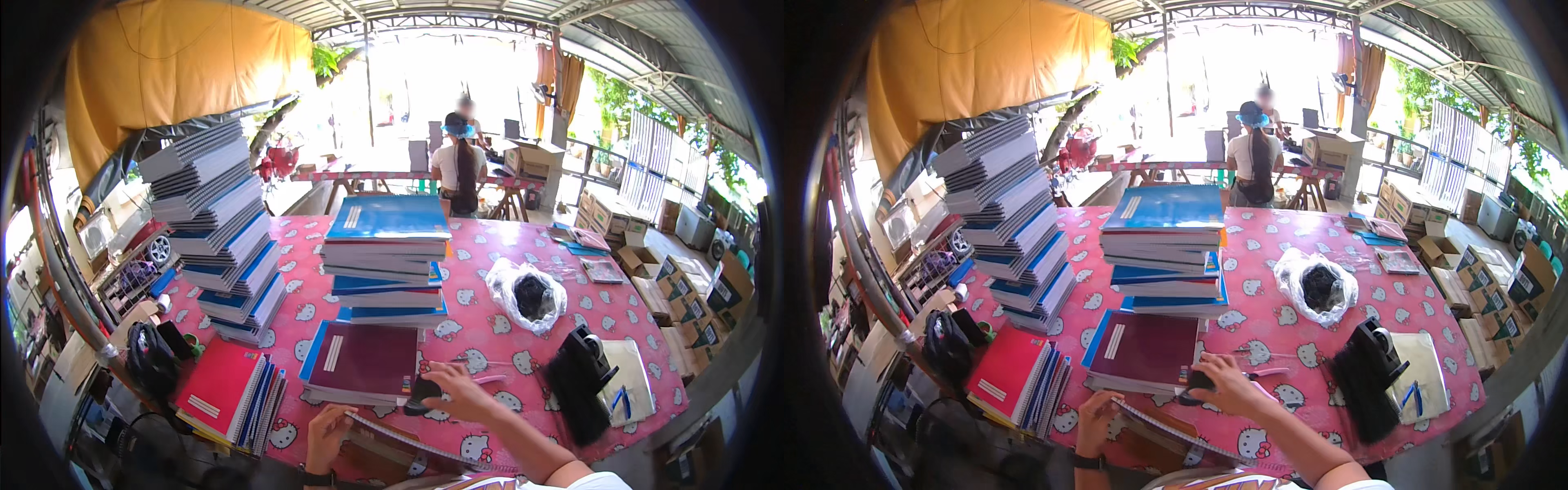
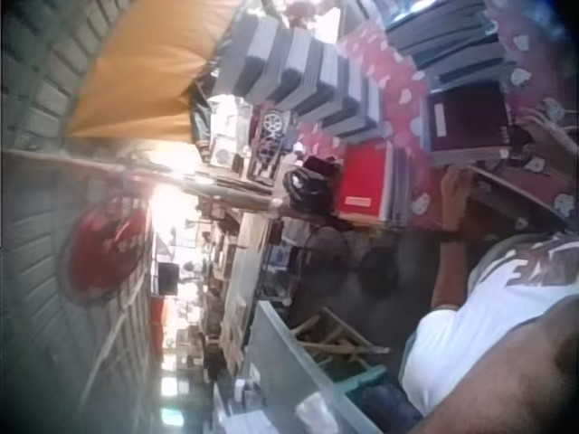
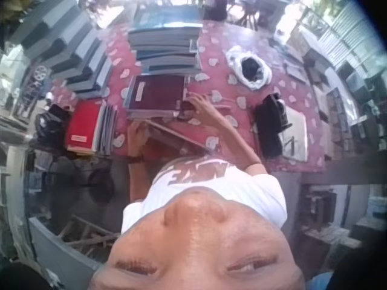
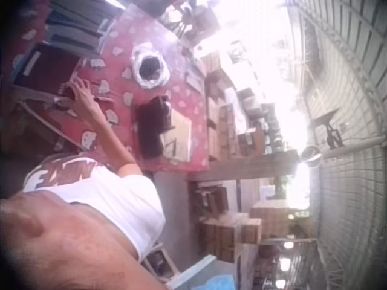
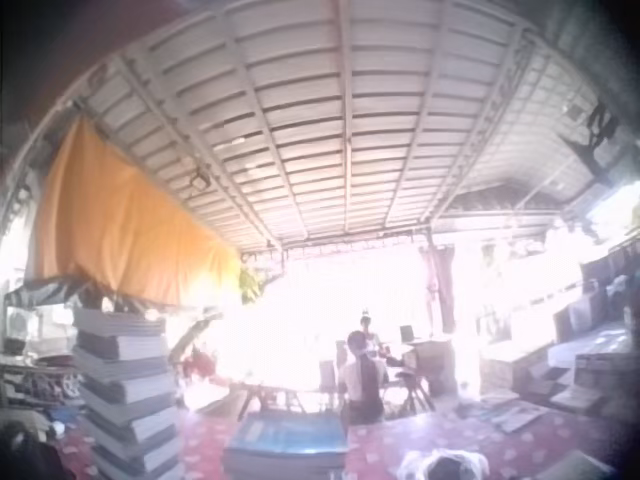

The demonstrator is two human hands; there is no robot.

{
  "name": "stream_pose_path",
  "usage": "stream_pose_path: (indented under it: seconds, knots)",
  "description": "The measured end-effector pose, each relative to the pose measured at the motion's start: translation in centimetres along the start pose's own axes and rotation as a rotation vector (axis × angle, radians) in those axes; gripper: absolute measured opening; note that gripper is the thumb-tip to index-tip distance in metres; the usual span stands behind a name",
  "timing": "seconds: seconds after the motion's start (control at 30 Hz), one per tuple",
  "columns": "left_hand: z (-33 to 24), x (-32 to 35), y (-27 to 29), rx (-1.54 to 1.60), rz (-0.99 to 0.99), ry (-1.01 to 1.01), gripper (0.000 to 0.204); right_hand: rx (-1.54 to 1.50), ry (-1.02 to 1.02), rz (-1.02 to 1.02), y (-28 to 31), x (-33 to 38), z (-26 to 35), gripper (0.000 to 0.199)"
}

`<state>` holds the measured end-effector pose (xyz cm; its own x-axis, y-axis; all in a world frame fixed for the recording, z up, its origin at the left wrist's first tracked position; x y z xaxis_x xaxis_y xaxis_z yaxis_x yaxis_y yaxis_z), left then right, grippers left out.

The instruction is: The person assembles spiral-bound notebooks by aligning stacks of pages and covers, threading plastic spiral coils through pre-punched holes, and trimming the ends with a tool.

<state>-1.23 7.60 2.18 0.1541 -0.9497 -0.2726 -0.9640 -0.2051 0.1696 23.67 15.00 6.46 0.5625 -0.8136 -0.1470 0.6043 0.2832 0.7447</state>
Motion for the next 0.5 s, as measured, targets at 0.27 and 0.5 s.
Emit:
stream_pose_path:
  seconds: [0.27, 0.5]
  knots:
    - [-11.5, -1.7, -7.1, -0.175, 0.023, -0.311, 0.021, -0.26, 0.315, -0.273, 5.5, 4.7, 11.0, 0.032]
    - [-11.0, -0.7, -7.7, 0.027, 0.056, -0.246, 0.019, -0.355, 0.316, -0.376, 4.3, 5.4, 10.1, 0.027]
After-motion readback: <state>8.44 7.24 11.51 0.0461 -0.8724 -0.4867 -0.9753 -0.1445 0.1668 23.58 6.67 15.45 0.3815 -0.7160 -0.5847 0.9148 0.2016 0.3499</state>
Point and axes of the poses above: each hand's wrist, its own x-axis away from the middle knuckle, its own y-axis out of the back of the hand, z = x × y, the point moved 8 cm from there along -x, towards the middle knuckle, and after that the axes turned 15 degrees about -x, right-handed, at the moved point
